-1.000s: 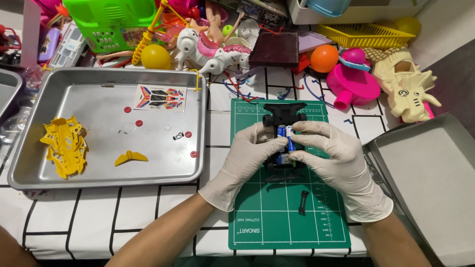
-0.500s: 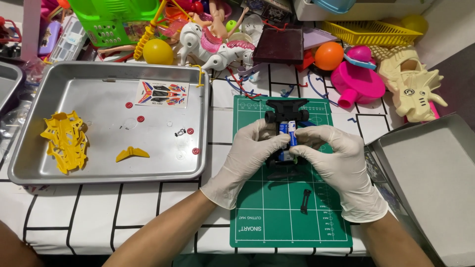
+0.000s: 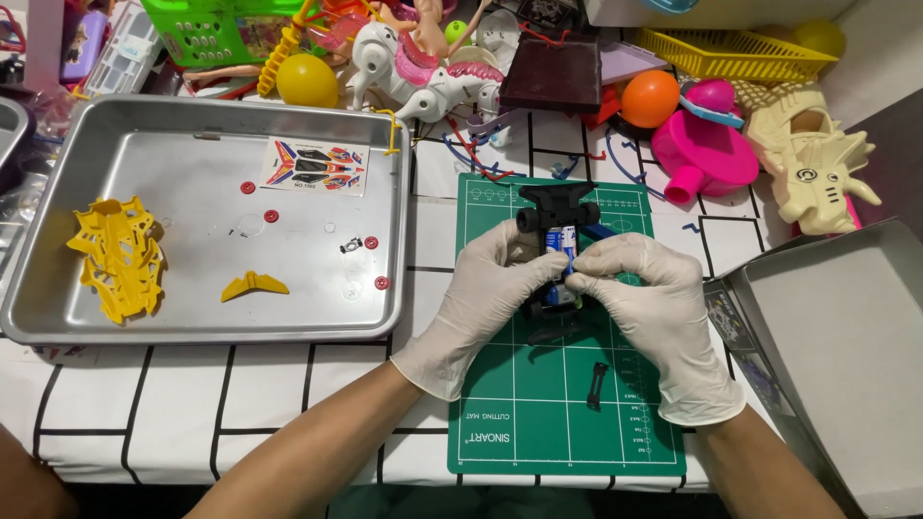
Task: Installing batteries and internal mechanical components into a mini 4WD toy car chassis on a cutting mat.
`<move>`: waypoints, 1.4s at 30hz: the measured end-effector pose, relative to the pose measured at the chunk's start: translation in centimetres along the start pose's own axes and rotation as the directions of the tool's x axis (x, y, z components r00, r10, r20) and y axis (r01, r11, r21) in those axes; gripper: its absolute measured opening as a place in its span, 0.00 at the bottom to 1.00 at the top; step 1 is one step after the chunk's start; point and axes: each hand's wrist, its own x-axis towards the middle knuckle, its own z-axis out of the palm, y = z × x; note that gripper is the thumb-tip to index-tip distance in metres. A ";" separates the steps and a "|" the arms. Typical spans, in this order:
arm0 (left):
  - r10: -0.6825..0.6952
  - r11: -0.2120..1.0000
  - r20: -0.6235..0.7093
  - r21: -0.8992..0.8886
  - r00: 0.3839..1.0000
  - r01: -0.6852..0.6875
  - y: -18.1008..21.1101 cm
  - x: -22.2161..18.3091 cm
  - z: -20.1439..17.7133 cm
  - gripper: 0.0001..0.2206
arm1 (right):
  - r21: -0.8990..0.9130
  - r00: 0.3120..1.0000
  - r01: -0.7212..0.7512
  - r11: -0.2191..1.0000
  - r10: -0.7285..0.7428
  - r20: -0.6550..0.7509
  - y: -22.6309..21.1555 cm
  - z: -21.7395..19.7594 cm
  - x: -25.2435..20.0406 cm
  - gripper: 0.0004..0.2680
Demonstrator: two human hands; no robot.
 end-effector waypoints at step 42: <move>-0.035 0.999 0.025 0.041 0.999 0.034 1.1 -0.3 0.5 0.14 | -0.047 0.994 0.108 0.993 -0.107 0.021 -2.5 -1.0 0.2 0.07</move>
